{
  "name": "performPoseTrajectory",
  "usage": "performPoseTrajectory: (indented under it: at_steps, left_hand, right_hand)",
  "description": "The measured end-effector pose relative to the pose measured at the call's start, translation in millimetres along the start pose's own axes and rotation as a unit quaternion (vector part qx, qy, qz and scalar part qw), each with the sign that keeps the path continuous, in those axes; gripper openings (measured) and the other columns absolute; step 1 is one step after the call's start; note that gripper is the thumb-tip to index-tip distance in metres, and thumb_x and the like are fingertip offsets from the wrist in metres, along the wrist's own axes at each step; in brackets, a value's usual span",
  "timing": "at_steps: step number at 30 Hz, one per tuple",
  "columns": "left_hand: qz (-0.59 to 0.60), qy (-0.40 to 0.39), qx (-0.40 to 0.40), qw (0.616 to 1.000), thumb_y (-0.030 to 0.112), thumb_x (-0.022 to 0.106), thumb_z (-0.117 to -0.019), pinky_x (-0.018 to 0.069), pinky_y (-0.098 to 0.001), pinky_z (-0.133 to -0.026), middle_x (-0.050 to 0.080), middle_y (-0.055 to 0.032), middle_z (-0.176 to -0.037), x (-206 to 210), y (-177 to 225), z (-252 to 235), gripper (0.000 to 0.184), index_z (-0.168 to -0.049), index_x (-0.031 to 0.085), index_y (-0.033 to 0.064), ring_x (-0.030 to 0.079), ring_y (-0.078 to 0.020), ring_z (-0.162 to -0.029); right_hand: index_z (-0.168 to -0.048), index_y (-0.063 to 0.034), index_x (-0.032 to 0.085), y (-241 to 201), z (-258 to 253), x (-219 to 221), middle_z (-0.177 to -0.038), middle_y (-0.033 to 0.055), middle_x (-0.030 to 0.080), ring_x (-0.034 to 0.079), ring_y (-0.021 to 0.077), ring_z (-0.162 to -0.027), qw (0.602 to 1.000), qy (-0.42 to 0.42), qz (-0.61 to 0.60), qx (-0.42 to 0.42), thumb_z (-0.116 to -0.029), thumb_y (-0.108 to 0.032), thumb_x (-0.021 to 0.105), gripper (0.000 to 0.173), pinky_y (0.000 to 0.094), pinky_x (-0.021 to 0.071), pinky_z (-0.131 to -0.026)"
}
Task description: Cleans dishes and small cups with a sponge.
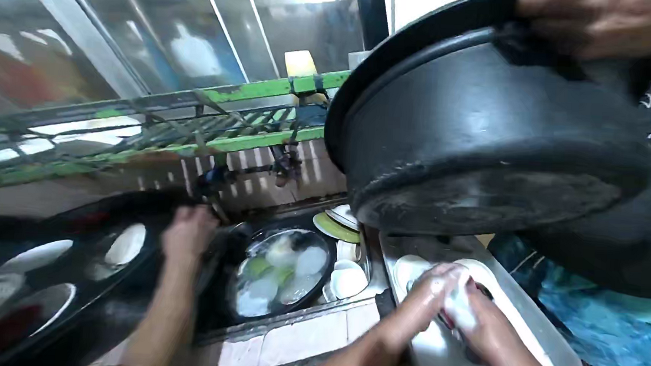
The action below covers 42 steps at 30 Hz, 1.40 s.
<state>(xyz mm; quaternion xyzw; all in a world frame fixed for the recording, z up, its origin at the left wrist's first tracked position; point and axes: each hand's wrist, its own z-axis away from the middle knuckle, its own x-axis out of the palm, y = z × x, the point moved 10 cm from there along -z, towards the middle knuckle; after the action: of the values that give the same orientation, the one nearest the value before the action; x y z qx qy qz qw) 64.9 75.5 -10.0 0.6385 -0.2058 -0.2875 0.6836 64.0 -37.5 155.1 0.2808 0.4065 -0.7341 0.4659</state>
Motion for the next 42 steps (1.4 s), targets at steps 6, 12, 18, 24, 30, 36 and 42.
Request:
performPoseTrajectory:
  at_steps: [6, 12, 18, 24, 30, 36, 42]
  left_hand:
    - [0.153, -0.039, -0.269, 0.950, 0.036, 0.036, -0.1101, 0.0538, -0.0371, -0.054, 0.063, -0.0067, -0.078, 3, -34, 22, 0.035, -0.105, 0.058, 0.0098, 0.063, -0.0192, -0.064]
    - [-0.135, 0.075, 0.107, 0.982, 0.027, 0.052, -0.1051, 0.0399, -0.0444, -0.116, 0.062, -0.0177, -0.138, -6, 34, 4, 0.039, -0.132, 0.067, 0.0033, 0.054, -0.0273, -0.134]
    - [-0.081, 0.136, 0.221, 0.962, 0.017, 0.044, -0.1051, 0.0426, -0.0416, -0.113, 0.064, -0.0188, -0.134, -35, 27, 14, 0.037, -0.127, 0.069, -0.0003, 0.057, -0.0263, -0.129]
    - [-0.009, 0.355, 0.126, 0.926, 0.029, 0.032, -0.1101, 0.0566, -0.0431, -0.089, 0.068, -0.0143, -0.111, -200, -26, 30, 0.045, -0.126, 0.063, -0.0001, 0.066, -0.0216, -0.100]
    - [-0.078, 0.457, -0.082, 0.882, 0.025, 0.051, -0.1064, 0.0339, -0.0603, -0.116, 0.027, -0.0316, -0.160, -304, -91, 48, 0.059, -0.155, 0.033, -0.0036, 0.031, -0.0447, -0.147]
    - [-0.257, 0.067, 0.109, 0.958, 0.014, 0.046, -0.1072, 0.0432, -0.0403, -0.114, 0.063, -0.0175, -0.137, -65, 11, 15, 0.037, -0.137, 0.061, -0.0009, 0.058, -0.0252, -0.130]
    - [-0.504, -0.316, -0.025, 0.803, 0.027, 0.065, -0.0981, 0.0271, -0.0563, -0.123, 0.030, -0.0259, -0.163, 82, -74, 37, 0.073, -0.157, 0.032, -0.0016, 0.027, -0.0406, -0.152]
  right_hand:
    - [-0.112, -0.0159, 0.077, 72, -78, 60, -0.107, 0.0094, 0.076, 0.074, 0.0310, -0.101, 0.828, 0.443, 0.142, -0.314, -0.0890, -0.018, 0.069, 0.024, 0.0525, 0.0616, -0.082]
    - [-0.140, 0.0165, 0.050, 103, -105, 73, -0.129, 0.0349, 0.063, 0.063, 0.0473, -0.120, 0.874, 0.422, -0.235, -0.057, -0.1010, -0.011, 0.053, 0.048, 0.0626, 0.0479, -0.103]
    - [-0.116, 0.0010, 0.064, 105, -125, 88, -0.088, 0.0085, 0.071, 0.071, 0.0154, -0.075, 0.676, 0.251, -0.693, 0.015, -0.1062, -0.019, 0.053, 0.025, 0.0360, 0.0614, -0.068]
    - [-0.142, 0.0090, 0.049, 156, -91, 58, -0.128, 0.0242, 0.063, 0.065, 0.0239, -0.114, 0.832, 0.369, -0.413, -0.035, -0.1022, -0.021, 0.055, 0.050, 0.0425, 0.0529, -0.101]
    - [-0.128, 0.0096, 0.061, 188, -67, 67, -0.122, 0.0350, 0.065, 0.063, 0.0533, -0.115, 0.955, 0.274, -0.090, 0.071, -0.1036, -0.027, 0.053, 0.045, 0.0703, 0.0461, -0.098]
    - [-0.124, 0.0031, 0.065, 201, -111, 100, -0.117, 0.0322, 0.068, 0.065, 0.0523, -0.111, 0.977, 0.144, -0.023, 0.153, -0.1023, -0.034, 0.054, 0.045, 0.0719, 0.0486, -0.091]
    - [-0.136, -0.0030, 0.058, 206, -138, 135, -0.129, 0.0263, 0.064, 0.063, 0.0461, -0.120, 0.986, -0.012, 0.022, 0.164, -0.0968, -0.033, 0.062, 0.049, 0.0682, 0.0490, -0.095]
